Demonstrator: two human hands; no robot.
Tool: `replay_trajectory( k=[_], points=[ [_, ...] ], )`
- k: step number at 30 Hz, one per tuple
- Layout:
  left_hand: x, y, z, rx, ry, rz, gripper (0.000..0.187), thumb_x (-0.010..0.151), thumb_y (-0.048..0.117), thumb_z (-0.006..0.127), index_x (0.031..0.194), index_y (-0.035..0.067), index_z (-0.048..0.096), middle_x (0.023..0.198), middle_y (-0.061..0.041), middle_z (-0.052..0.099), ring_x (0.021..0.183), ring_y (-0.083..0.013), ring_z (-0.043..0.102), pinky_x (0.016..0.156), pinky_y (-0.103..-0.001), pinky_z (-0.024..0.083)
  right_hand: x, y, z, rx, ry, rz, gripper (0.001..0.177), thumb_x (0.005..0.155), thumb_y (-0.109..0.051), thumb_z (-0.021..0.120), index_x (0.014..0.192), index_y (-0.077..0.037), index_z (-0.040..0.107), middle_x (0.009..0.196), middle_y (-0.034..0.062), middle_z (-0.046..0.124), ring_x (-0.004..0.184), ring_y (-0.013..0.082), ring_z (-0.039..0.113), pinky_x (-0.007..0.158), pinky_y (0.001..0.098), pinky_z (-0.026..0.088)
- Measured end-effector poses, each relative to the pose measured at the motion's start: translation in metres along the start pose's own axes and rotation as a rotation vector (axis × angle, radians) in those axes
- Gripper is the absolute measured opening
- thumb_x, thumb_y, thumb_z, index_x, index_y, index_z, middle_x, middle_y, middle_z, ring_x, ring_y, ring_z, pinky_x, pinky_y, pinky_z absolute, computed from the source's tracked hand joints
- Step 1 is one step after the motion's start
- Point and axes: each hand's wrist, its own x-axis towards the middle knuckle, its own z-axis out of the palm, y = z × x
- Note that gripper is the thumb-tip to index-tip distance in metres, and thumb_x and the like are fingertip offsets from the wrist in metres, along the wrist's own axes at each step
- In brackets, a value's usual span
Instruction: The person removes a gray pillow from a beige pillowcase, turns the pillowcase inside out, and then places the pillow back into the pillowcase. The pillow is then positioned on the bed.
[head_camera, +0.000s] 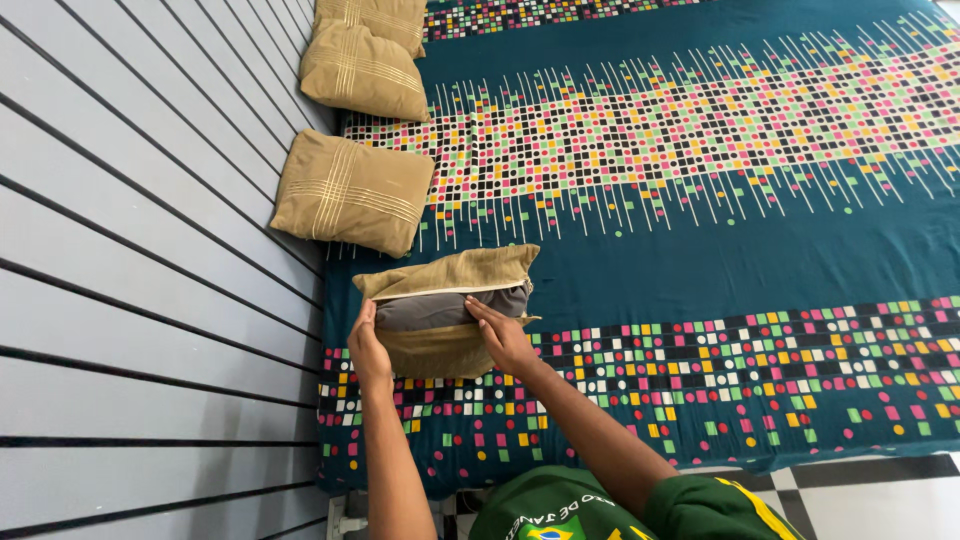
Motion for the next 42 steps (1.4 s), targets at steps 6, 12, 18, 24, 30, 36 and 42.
replay_trajectory(
  k=[6, 12, 18, 24, 30, 36, 42],
  points=[
    [0.019, -0.017, -0.004, -0.041, -0.004, -0.019, 0.055, 0.102, 0.019, 0.03, 0.144, -0.011, 0.049, 0.152, -0.026, 0.051, 0.145, -0.0294, 0.047, 0.122, -0.036, 0.033, 0.002, 0.001, 0.002, -0.042, -0.005, -0.008, 0.046, 0.101, -0.012, 0.039, 0.141, -0.001, 0.058, 0.15, 0.018, 0.056, 0.14, 0.0345, 0.053, 0.118, 0.0401, 0.039],
    [0.041, -0.052, -0.017, 0.044, 0.017, -0.07, 0.051, 0.102, 0.019, 0.033, 0.138, -0.007, 0.059, 0.142, -0.022, 0.061, 0.136, -0.0274, 0.056, 0.117, -0.036, 0.038, 0.001, 0.0, 0.01, -0.064, 0.012, 0.006, 0.045, 0.1, -0.011, 0.041, 0.14, 0.0, 0.059, 0.148, 0.0174, 0.058, 0.139, 0.0341, 0.054, 0.117, 0.0399, 0.041],
    [0.059, -0.093, -0.033, 0.022, 0.014, -0.031, 0.045, 0.103, 0.02, 0.04, 0.127, -0.006, 0.068, 0.13, -0.018, 0.069, 0.124, -0.0262, 0.063, 0.11, -0.036, 0.044, 0.003, 0.012, 0.022, -0.083, 0.088, 0.01, 0.043, 0.099, -0.008, 0.044, 0.138, 0.0, 0.06, 0.147, 0.0192, 0.059, 0.138, 0.0356, 0.055, 0.116, 0.0399, 0.041],
    [0.066, -0.092, -0.039, 0.021, -0.001, -0.06, 0.044, 0.102, 0.02, 0.042, 0.118, -0.005, 0.074, 0.122, -0.016, 0.073, 0.112, -0.0242, 0.067, 0.101, -0.034, 0.049, 0.018, 0.029, 0.039, 0.033, 0.304, 0.139, 0.039, 0.103, -0.01, 0.043, 0.137, 0.0, 0.062, 0.141, 0.0189, 0.064, 0.136, 0.0317, 0.057, 0.115, 0.0382, 0.041],
    [0.057, -0.085, -0.039, -0.04, -0.019, -0.13, 0.044, 0.101, 0.022, 0.043, 0.118, -0.003, 0.074, 0.119, -0.014, 0.074, 0.11, -0.0224, 0.067, 0.1, -0.033, 0.049, 0.031, 0.037, 0.026, 0.004, 0.449, 0.189, 0.038, 0.106, -0.016, 0.043, 0.133, 0.001, 0.064, 0.134, 0.019, 0.069, 0.131, 0.0302, 0.063, 0.112, 0.0366, 0.045],
    [0.05, -0.096, -0.048, -0.037, -0.03, -0.143, 0.044, 0.102, 0.021, 0.042, 0.119, -0.005, 0.074, 0.118, -0.015, 0.073, 0.107, -0.0215, 0.067, 0.097, -0.032, 0.049, 0.043, 0.038, 0.011, -0.186, 0.459, 0.11, 0.038, 0.106, -0.017, 0.042, 0.13, 0.0, 0.066, 0.132, 0.0213, 0.068, 0.13, 0.0367, 0.06, 0.11, 0.0405, 0.045],
    [0.037, -0.095, -0.047, -0.127, -0.025, -0.153, 0.046, 0.103, 0.022, 0.039, 0.124, -0.005, 0.069, 0.122, -0.014, 0.073, 0.112, -0.0226, 0.069, 0.099, -0.033, 0.052, 0.058, 0.045, -0.003, -0.153, 0.423, 0.192, 0.038, 0.105, -0.019, 0.042, 0.128, -0.002, 0.067, 0.129, 0.0207, 0.069, 0.125, 0.0366, 0.063, 0.105, 0.0406, 0.048]
  ],
)
